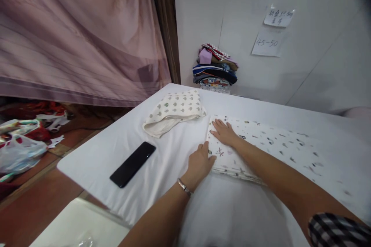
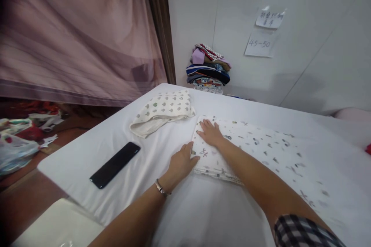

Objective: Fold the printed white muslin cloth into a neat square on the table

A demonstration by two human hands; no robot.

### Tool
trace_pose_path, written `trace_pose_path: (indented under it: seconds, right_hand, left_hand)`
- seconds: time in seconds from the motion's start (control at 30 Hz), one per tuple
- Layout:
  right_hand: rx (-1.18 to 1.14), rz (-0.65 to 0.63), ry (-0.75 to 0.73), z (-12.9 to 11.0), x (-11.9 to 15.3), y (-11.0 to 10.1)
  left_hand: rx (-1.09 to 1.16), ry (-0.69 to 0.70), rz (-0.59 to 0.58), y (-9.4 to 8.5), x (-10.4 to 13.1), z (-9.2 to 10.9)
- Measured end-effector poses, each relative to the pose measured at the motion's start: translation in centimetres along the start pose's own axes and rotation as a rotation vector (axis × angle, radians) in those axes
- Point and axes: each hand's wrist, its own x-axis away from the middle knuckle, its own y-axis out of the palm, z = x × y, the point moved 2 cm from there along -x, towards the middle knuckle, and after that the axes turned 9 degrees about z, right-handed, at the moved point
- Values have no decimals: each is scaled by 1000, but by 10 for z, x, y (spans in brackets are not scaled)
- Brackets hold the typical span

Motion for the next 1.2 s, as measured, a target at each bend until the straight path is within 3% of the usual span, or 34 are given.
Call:
trace_pose_path:
  seconds: [0.37, 0.5, 0.67, 0.83, 0.93, 1.07, 1.2]
  right_hand:
    - [-84, 8, 5, -26, 16, -1]
    - [-160, 23, 4, -13, 23, -15]
    - [-76, 45, 113, 54, 65, -37]
    - [140, 127, 426, 154, 123, -60]
    - [214, 149, 560, 200, 146, -63]
    - [212, 154, 640, 232, 158, -52]
    - [177, 155, 668, 240, 158, -45]
  left_hand:
    - [-1, 29, 40, -1, -1, -2]
    - [-23, 47, 50, -1, -5, -4]
    - [-31, 51, 40, -2, -10, -6]
    - [-35, 48, 42, -2, -12, -7]
    - [-34, 40, 56, 0, -14, -9]
    - [-41, 43, 59, 0, -15, -10]
    - [-62, 32, 55, -2, -15, -9]
